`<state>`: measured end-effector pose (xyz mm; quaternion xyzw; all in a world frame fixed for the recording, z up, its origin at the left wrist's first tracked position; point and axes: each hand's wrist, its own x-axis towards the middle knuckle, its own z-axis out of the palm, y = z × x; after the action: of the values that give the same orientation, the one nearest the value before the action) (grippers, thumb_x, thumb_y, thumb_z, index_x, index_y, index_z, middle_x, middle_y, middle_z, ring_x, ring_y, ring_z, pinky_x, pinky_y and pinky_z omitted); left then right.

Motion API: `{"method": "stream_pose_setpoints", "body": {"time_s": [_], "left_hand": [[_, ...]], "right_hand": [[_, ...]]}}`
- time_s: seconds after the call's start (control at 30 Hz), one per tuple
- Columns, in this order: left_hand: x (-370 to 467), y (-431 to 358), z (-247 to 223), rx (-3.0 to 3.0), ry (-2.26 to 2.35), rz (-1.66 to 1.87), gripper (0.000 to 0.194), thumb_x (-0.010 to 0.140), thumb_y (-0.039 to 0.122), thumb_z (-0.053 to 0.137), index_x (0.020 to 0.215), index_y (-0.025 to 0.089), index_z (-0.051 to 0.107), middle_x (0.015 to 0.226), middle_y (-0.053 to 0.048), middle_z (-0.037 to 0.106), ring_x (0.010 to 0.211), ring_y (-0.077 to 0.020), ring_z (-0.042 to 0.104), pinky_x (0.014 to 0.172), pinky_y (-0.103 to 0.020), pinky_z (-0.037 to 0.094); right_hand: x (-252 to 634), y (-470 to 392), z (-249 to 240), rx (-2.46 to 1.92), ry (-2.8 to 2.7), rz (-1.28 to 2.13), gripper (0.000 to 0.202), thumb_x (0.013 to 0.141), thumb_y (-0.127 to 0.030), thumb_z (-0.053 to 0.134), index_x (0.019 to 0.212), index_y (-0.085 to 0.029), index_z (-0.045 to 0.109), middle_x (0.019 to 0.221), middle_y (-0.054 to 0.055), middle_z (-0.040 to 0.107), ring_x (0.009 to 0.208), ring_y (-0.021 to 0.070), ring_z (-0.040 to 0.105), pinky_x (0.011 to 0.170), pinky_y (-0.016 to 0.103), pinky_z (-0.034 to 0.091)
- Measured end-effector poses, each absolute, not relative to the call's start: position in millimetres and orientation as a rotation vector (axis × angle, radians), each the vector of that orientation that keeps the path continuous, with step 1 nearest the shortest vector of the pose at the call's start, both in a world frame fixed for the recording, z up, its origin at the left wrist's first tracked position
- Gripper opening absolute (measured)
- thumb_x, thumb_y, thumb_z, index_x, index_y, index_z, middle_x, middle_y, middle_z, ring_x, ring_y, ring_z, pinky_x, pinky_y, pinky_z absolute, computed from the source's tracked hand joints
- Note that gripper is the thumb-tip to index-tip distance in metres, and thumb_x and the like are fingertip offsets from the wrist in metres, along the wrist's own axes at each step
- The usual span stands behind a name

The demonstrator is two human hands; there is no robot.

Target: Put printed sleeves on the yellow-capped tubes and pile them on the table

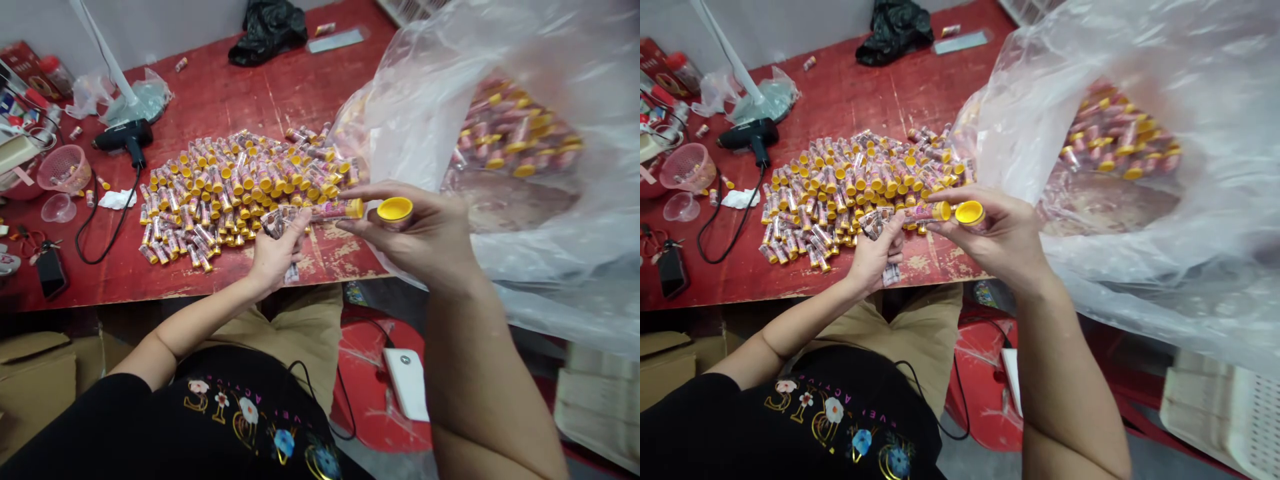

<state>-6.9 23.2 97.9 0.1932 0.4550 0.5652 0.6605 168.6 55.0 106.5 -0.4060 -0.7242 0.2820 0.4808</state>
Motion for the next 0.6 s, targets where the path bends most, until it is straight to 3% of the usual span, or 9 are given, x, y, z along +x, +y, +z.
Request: {"method": "stream_pose_setpoints", "body": {"time_s": [0.17,0.3,0.43,0.6], "left_hand": [[-13,36,84,0.316,1.026,1.260,0.040,0.085,0.048,0.087,0.090,0.011,0.071,0.065,0.006,0.049,0.052,-0.0025,0.037,0.046,-0.016,0.027],[-18,42,77,0.247,1.049,1.294,0.044,0.087,0.052,0.084,0.096,0.012,0.071,0.068,0.005,0.052,0.055,-0.0039,0.042,0.050,-0.018,0.033],[-20,41,76,0.226,1.057,1.322,0.044,0.089,0.055,0.082,0.099,0.013,0.071,0.070,0.004,0.054,0.056,-0.0046,0.047,0.053,-0.018,0.037],[-12,37,76,0.222,1.070,1.278,0.042,0.104,0.053,0.062,0.102,0.012,0.074,0.071,0.001,0.058,0.058,-0.0076,0.053,0.058,-0.020,0.044]], "right_hand": [[171,138,75,-1.196,-1.447,0.611,0.041,0.071,-0.039,0.096,0.104,-0.017,0.083,0.084,0.004,0.078,0.066,0.0132,0.061,0.070,0.030,0.052],[165,187,52,-1.266,-1.331,0.623,0.049,0.065,-0.035,0.100,0.104,-0.015,0.078,0.097,0.010,0.080,0.080,0.0145,0.063,0.082,0.032,0.054],[144,122,50,-1.119,-1.516,0.791,0.027,0.082,-0.043,0.088,0.092,-0.020,0.078,0.088,0.005,0.077,0.077,0.0155,0.066,0.078,0.032,0.056],[121,36,55,-0.992,-1.793,0.810,0.025,0.081,-0.047,0.087,0.097,-0.029,0.083,0.092,0.004,0.073,0.084,0.0202,0.070,0.075,0.035,0.059]]}}
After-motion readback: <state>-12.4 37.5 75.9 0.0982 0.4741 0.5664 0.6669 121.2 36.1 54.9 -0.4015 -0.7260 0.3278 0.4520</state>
